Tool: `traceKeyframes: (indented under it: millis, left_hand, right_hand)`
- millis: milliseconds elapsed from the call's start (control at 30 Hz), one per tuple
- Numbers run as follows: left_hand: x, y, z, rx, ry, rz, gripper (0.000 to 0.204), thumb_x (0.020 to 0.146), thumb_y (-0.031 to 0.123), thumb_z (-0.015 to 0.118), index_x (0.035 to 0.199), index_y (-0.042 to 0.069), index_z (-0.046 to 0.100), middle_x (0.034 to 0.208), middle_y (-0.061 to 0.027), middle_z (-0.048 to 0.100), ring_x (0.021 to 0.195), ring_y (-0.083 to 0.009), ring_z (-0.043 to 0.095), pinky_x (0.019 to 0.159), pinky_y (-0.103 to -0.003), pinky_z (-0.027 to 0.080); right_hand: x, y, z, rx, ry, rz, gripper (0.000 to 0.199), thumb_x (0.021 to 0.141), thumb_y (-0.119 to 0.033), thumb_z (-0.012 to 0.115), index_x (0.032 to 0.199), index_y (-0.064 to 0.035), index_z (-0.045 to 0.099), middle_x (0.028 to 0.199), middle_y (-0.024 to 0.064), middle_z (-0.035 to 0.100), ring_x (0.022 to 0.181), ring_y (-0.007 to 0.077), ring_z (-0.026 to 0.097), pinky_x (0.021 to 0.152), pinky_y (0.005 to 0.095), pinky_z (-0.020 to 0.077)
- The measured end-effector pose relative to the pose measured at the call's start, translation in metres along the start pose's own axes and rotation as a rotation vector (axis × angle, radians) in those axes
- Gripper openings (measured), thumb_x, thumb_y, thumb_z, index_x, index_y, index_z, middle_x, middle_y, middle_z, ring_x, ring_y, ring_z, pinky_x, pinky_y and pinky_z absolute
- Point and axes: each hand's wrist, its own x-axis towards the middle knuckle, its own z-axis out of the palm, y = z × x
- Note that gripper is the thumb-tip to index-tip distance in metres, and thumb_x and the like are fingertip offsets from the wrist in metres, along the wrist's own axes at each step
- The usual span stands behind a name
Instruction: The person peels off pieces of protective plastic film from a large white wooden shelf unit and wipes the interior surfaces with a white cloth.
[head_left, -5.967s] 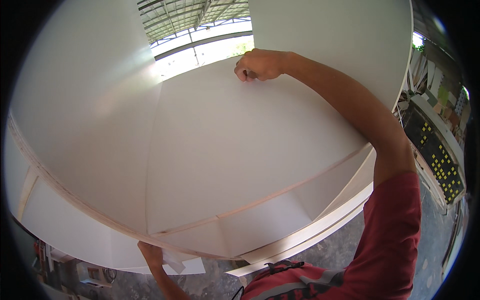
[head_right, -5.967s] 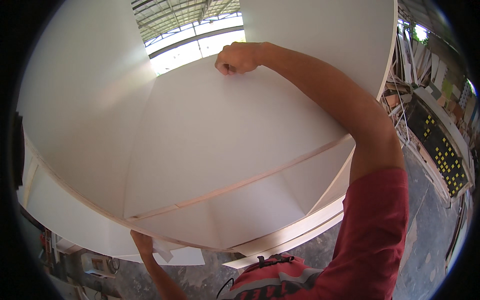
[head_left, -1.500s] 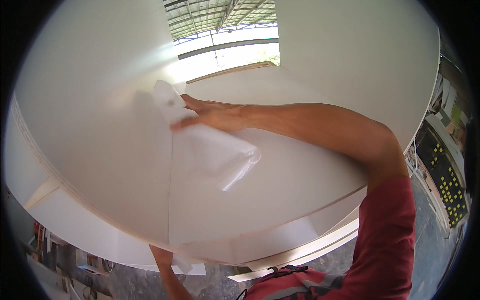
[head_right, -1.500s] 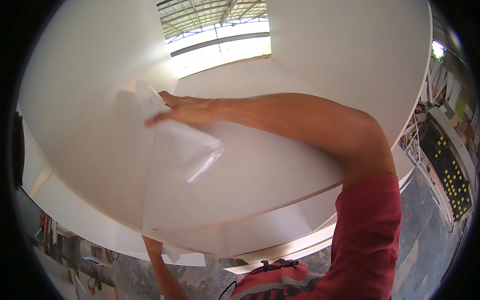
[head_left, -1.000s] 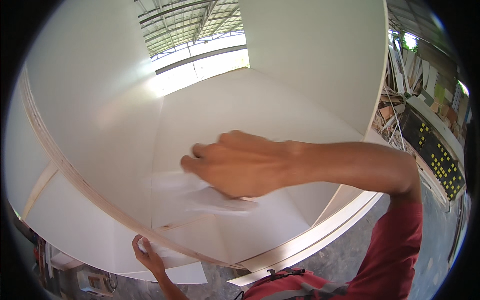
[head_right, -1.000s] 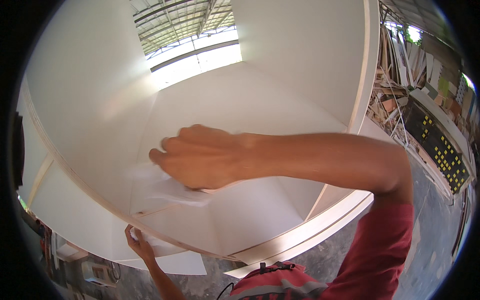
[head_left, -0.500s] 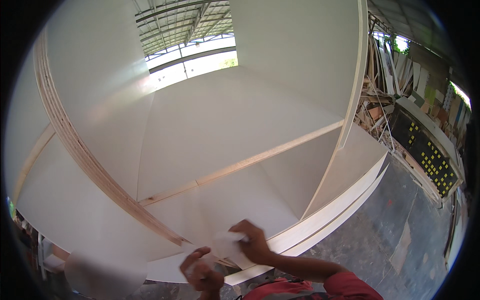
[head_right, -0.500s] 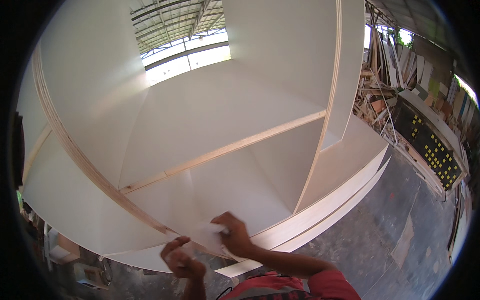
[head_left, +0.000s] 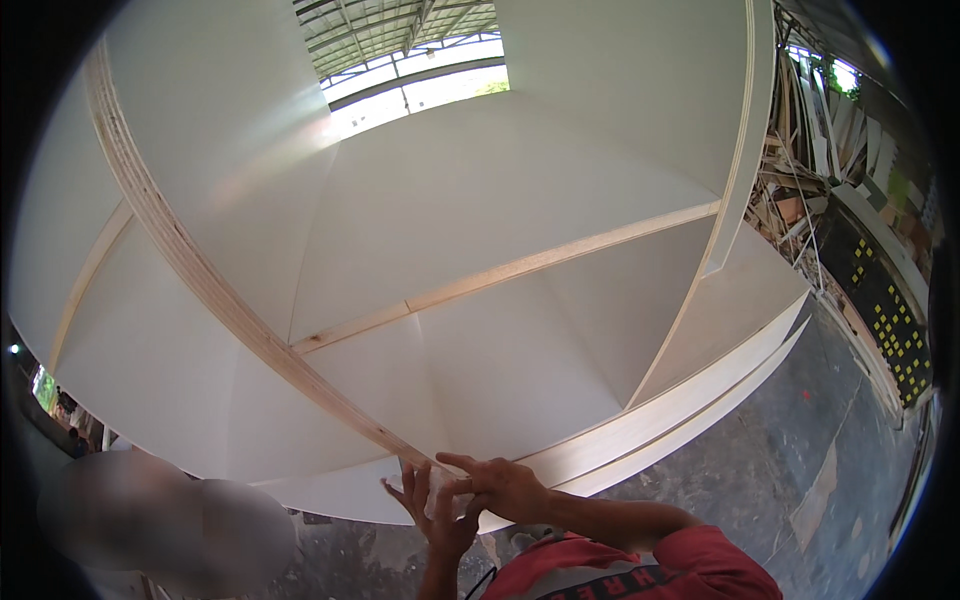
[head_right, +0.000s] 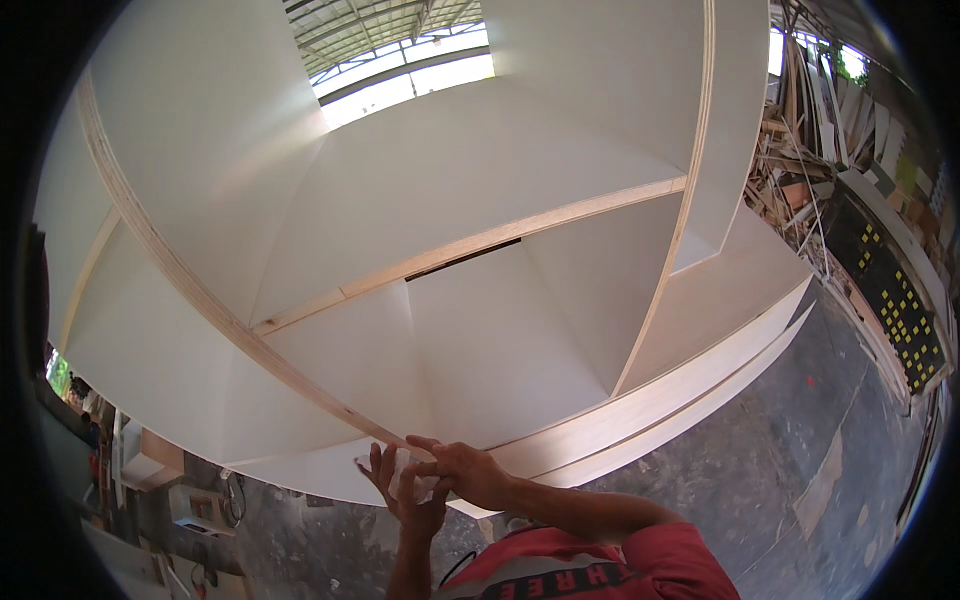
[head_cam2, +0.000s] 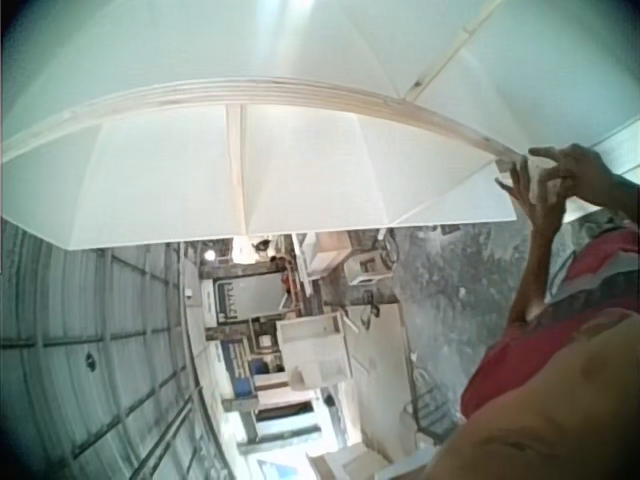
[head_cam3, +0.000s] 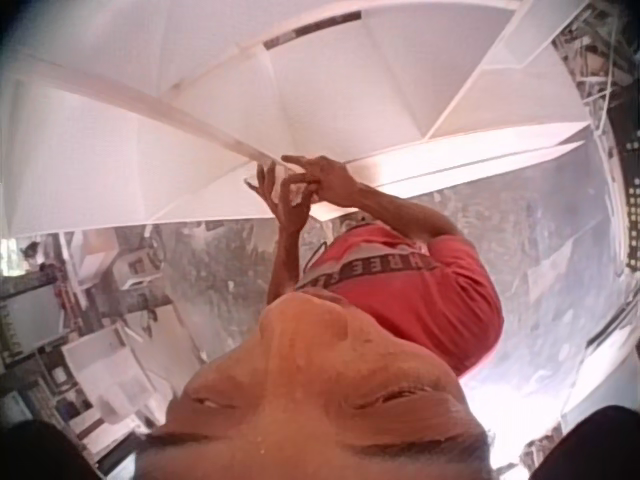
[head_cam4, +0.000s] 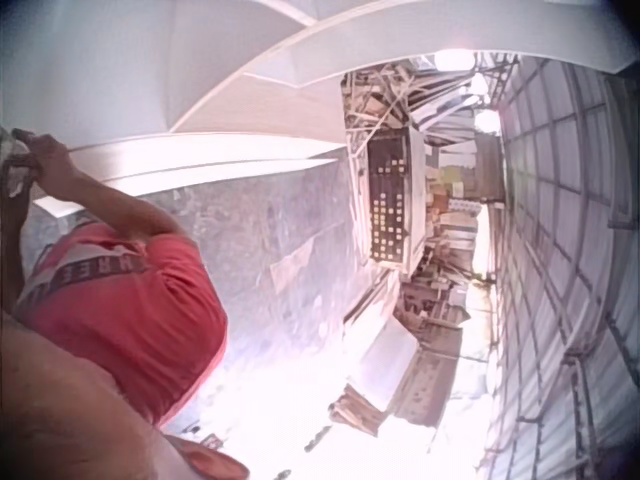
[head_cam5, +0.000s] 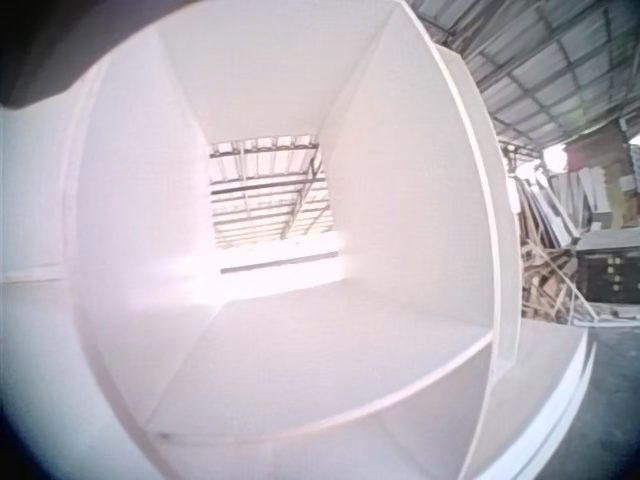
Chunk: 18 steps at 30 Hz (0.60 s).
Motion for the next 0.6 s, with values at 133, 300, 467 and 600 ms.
traceKeyframes:
  millis: [133,300,467,600]
  left_hand:
    - [-0.001,-0.018,-0.005,-0.135,0.040,0.168,0.047,0.074,0.014,0.081,0.116,0.012,0.060,0.122,-0.0175,0.059,0.110,-0.0389,0.059,0.081,-0.048,0.053]
    - [0.029,-0.012,-0.030,-0.189,-0.122,0.175,0.043,0.063,0.006,0.080,0.104,0.008,0.066,0.091,-0.0099,0.066,0.075,-0.0292,0.066,0.063,-0.037,0.054]
    - [0.054,-0.048,-0.069,-0.071,0.191,0.014,0.022,0.087,0.025,0.068,0.091,0.004,0.063,0.083,-0.0071,0.064,0.068,-0.0251,0.063,0.066,-0.038,0.054]
    - [0.094,-0.083,-0.136,0.221,0.523,-0.141,0.037,0.099,0.031,0.048,0.075,0.003,0.049,0.063,-0.0056,0.049,0.058,-0.0172,0.052,0.056,-0.028,0.040]
  right_hand:
    - [0.000,-0.016,0.000,-0.253,-0.154,0.047,0.061,0.100,-0.028,0.050,0.147,0.0042,0.030,0.153,0.0180,0.030,0.130,0.0270,0.047,0.105,0.0387,0.0401]
    - [-0.011,-0.065,0.038,-0.798,-0.289,0.031,0.067,0.102,-0.032,0.048,0.152,0.0010,0.019,0.144,0.0186,0.045,0.130,0.0279,0.049,0.111,0.0422,0.0345]
    - [-0.045,-0.176,0.097,-1.117,-0.288,-0.154,0.064,0.097,-0.011,0.055,0.152,-0.0075,0.023,0.116,0.0195,0.066,0.094,0.0300,0.071,0.081,0.0369,0.0570]
    - [-0.035,-0.277,0.152,-1.318,0.092,-0.727,0.025,0.094,-0.004,0.051,0.115,0.0033,0.063,0.107,0.0213,0.069,0.080,0.0213,0.072,0.066,0.0264,0.0572]
